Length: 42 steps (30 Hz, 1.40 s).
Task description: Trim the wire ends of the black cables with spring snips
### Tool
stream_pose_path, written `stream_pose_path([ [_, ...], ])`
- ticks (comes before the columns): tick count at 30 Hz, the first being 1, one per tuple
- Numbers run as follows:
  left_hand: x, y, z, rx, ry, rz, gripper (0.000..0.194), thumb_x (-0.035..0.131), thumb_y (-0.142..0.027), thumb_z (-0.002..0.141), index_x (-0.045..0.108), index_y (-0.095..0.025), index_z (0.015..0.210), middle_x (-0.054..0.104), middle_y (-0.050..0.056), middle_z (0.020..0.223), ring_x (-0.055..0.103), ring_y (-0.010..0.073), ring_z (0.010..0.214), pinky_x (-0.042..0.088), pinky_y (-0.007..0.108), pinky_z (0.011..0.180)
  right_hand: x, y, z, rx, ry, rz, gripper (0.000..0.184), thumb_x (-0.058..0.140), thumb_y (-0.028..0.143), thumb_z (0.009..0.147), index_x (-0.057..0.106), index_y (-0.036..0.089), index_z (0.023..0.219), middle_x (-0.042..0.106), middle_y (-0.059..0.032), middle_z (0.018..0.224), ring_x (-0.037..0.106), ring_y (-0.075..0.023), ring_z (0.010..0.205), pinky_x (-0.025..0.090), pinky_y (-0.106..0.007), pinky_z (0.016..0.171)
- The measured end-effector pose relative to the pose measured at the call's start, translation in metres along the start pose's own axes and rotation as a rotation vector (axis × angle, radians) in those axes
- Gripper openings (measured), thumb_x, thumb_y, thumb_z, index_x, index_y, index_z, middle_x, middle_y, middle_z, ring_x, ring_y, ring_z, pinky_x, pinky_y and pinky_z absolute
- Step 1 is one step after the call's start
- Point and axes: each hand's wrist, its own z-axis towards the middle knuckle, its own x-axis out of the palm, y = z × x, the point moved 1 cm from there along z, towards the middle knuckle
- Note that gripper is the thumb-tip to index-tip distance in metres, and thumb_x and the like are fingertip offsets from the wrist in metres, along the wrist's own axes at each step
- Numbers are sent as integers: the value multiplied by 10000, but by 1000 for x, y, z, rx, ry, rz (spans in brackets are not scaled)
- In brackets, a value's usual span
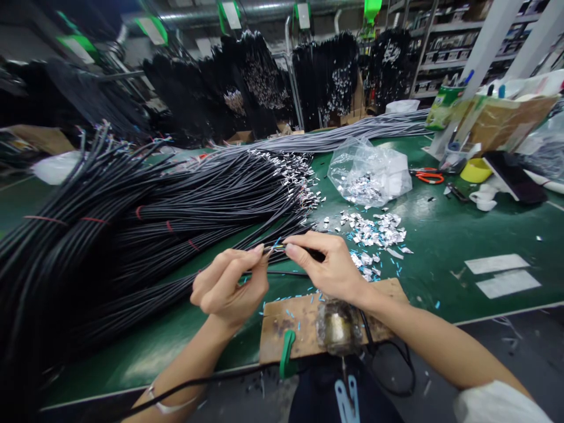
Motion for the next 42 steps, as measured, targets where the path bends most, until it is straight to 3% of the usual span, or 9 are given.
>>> stream_pose_path([
  [6, -3, -5, 4, -182, 190, -31, 44, 632, -104, 783, 643, -146, 792, 655, 9, 646, 576, 85, 535, 435, 188, 517, -1, 0, -1, -61, -81, -120, 217, 560, 286, 865, 728, 179, 952, 701, -45, 767, 592, -128, 648, 461, -279, 602],
  [10, -5, -2, 9, -466, 362, -262, 218, 512, -175, 877, 624, -154, 691, 602, 5, 574, 532, 79, 484, 392, 187, 458, -1, 0, -2, -94, -92, -164, 217, 558, 293, 870, 726, 191, 961, 719, -53, 830, 615, -140, 686, 477, -292, 633],
  [14, -4, 4, 13, -811, 562, -671, 402, 448, -334, 915, 534, -153, 566, 404, -37, 417, 350, 53, 342, 273, 188, 340, -2, 0, -2, -105, -66, -144, 208, 559, 280, 869, 725, 180, 946, 718, -51, 818, 613, -136, 680, 475, -287, 629],
  [17, -1, 6, 15, -932, 578, -839, 411, 477, -387, 895, 543, -145, 569, 390, -39, 415, 331, 47, 326, 254, 182, 314, -3, -1, 0, -60, -73, -117, 213, 543, 284, 879, 720, 174, 919, 698, -39, 767, 591, -126, 655, 460, -277, 617],
  [22, 2, 2, 11, -845, 429, -647, 180, 629, -271, 802, 649, -142, 678, 533, -23, 491, 458, 65, 402, 363, 175, 377, -4, -5, 1, 0, -131, -21, 191, 672, 346, 781, 662, 190, 892, 657, -26, 835, 574, -126, 718, 447, -264, 638],
  [29, 4, -5, 5, -622, 396, -452, 76, 688, -210, 750, 664, -161, 696, 615, -6, 602, 524, 86, 511, 412, 199, 462, -4, -7, 5, 73, -98, 57, 228, 705, 369, 740, 589, 178, 693, 530, 22, 658, 393, -84, 555, 323, -246, 521],
  [34, 6, 5, 9, -603, 431, -529, 36, 700, -173, 735, 697, -180, 700, 652, 4, 630, 559, 102, 557, 428, 218, 497, 3, -17, 7, 386, 190, 570, 362, 735, 481, 649, 539, 181, 704, 380, 88, 519, 254, -54, 431, 180, -219, 405],
  [37, 10, 10, 8, -687, 478, -658, 32, 737, -184, 695, 707, -179, 702, 667, 14, 669, 588, 117, 591, 453, 226, 512, 3, -22, 11, 387, 341, 638, 361, 737, 475, 640, 531, 182, 689, 358, 98, 505, 235, -50, 424, 174, -218, 410],
  [42, 12, 0, 3, -676, 373, -439, 69, 711, -209, 729, 675, -163, 693, 606, 1, 659, 542, 96, 585, 419, 209, 514, 0, -26, 19, 260, 56, 346, 307, 753, 389, 643, 543, 165, 662, 482, 36, 623, 385, -86, 572, 297, -249, 527],
])
